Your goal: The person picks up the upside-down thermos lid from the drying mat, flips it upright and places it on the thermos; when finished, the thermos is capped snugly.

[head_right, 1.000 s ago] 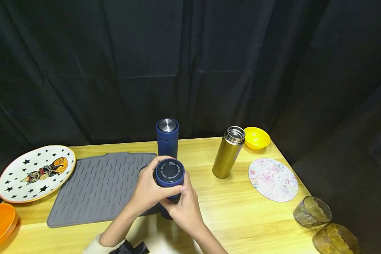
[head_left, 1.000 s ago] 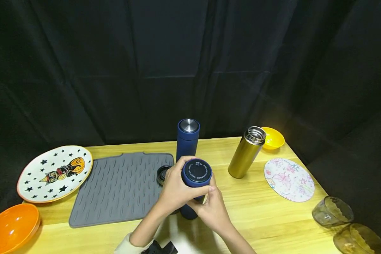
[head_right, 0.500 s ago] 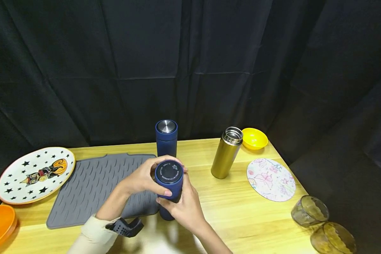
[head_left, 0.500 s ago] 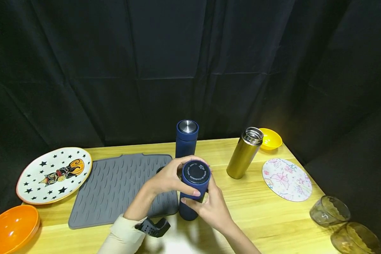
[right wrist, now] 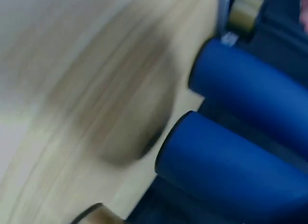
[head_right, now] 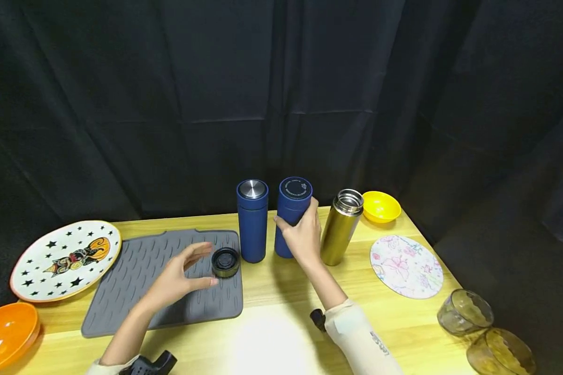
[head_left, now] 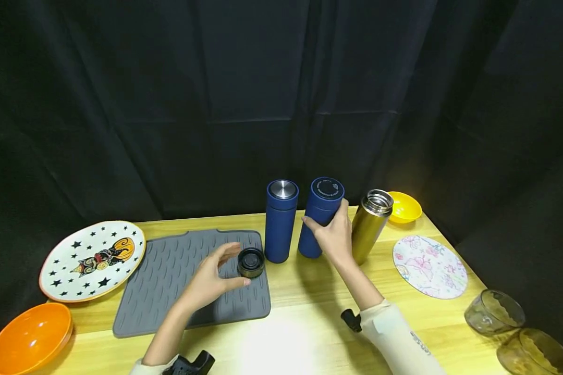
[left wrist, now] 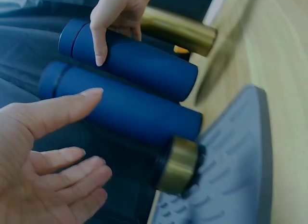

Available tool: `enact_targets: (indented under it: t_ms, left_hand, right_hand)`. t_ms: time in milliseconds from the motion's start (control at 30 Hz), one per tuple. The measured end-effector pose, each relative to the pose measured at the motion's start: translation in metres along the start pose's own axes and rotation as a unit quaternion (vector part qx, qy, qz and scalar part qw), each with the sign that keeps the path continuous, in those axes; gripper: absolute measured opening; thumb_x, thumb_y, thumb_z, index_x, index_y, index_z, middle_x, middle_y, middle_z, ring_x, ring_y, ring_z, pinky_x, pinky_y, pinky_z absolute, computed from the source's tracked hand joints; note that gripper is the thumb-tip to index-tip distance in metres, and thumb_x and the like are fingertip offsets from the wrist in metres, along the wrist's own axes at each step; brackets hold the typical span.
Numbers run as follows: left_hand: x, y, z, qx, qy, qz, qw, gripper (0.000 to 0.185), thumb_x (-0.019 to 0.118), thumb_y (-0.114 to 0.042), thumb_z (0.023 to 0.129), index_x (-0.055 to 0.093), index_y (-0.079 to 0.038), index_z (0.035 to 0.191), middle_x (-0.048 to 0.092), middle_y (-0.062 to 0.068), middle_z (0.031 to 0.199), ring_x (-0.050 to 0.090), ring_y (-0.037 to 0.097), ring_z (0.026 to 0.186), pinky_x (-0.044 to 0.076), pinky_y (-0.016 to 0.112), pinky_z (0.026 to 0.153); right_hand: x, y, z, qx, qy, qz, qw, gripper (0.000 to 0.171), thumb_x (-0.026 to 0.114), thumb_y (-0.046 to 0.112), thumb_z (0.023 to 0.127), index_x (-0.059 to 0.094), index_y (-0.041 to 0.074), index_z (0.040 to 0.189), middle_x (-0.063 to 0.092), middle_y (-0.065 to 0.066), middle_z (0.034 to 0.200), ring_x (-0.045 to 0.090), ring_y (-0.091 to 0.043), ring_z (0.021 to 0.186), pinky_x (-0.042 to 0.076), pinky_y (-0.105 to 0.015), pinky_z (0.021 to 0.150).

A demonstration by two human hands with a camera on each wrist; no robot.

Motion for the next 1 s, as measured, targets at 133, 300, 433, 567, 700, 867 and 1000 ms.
enact_targets:
  t_ms: [133,300,433,567,700,867,1000]
  left_hand:
    - [0.005,0.013,0.002,-0.029,-0.011,0.037,0.9988,0.082,0.084,-0.018,0.079,0.041,-0.006,0.147,0.049,0.018,0.146,0.044,0.039,0.136,0.035,0.055,0.112]
    - [0.013,0.02,0.016,-0.04,-0.018,0.088,0.9952,0.084,0.085,-0.017,0.078,0.04,-0.002,0.147,0.049,0.021,0.144,0.046,0.041,0.133,0.039,0.06,0.106]
    - [0.021,0.029,0.032,-0.05,-0.006,0.125,0.9909,0.091,0.086,-0.014,0.076,0.035,0.005,0.148,0.042,0.027,0.149,0.04,0.045,0.138,0.036,0.061,0.108]
    - [0.033,0.039,0.042,-0.044,0.001,0.172,0.984,0.09,0.087,-0.015,0.075,0.036,0.007,0.147,0.041,0.03,0.148,0.04,0.046,0.137,0.038,0.058,0.108]
    - [0.039,0.041,0.039,0.006,-0.041,0.2,0.979,0.079,0.089,-0.009,0.07,0.047,0.004,0.135,0.059,0.025,0.13,0.058,0.041,0.119,0.05,0.054,0.094]
    - [0.039,0.017,0.006,0.043,-0.077,0.173,0.981,0.073,0.091,-0.01,0.067,0.05,-0.004,0.126,0.065,0.017,0.117,0.065,0.034,0.105,0.054,0.05,0.085]
    - [0.043,-0.007,-0.025,0.055,-0.086,0.144,0.9844,0.073,0.093,-0.013,0.065,0.053,-0.011,0.125,0.066,0.01,0.116,0.065,0.027,0.106,0.053,0.048,0.089]
  right_hand:
    - [0.007,-0.016,0.014,0.031,0.002,-0.016,0.999,0.082,0.083,0.024,0.077,0.035,0.005,0.141,0.06,-0.02,0.123,0.058,-0.04,0.114,0.045,-0.053,0.1]
    - [0.008,-0.02,0.015,0.023,-0.001,-0.026,0.999,0.083,0.083,0.026,0.077,0.035,0.007,0.142,0.059,-0.02,0.123,0.058,-0.041,0.114,0.045,-0.055,0.099]
    - [0.01,-0.019,0.012,0.01,0.013,-0.028,0.999,0.085,0.083,0.027,0.078,0.033,0.005,0.143,0.056,-0.02,0.127,0.056,-0.041,0.116,0.043,-0.054,0.101]
    - [0.007,-0.014,-0.005,0.01,0.027,-0.027,0.999,0.096,0.083,0.031,0.079,0.024,0.004,0.15,0.044,-0.022,0.141,0.046,-0.039,0.129,0.037,-0.053,0.11]
    - [-0.001,-0.004,-0.039,0.014,0.029,-0.004,0.999,0.1,0.081,0.033,0.082,0.018,0.002,0.154,0.03,-0.023,0.152,0.034,-0.037,0.141,0.033,-0.051,0.114]
    - [-0.006,0.006,-0.082,0.015,0.1,0.021,0.995,0.081,0.08,0.023,0.084,0.034,0.002,0.148,0.044,-0.022,0.144,0.049,-0.038,0.132,0.045,-0.048,0.106]
    - [-0.004,0.007,-0.109,0.064,0.24,0.093,0.964,0.061,0.075,0.021,0.088,0.047,0.002,0.139,0.059,-0.021,0.129,0.064,-0.033,0.113,0.054,-0.042,0.094]
Point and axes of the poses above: each hand's wrist, its own z-axis towards the middle knuckle, its own x-axis out of the palm, y = z × x, the point moved 2 cm from there along z, towards the middle knuckle
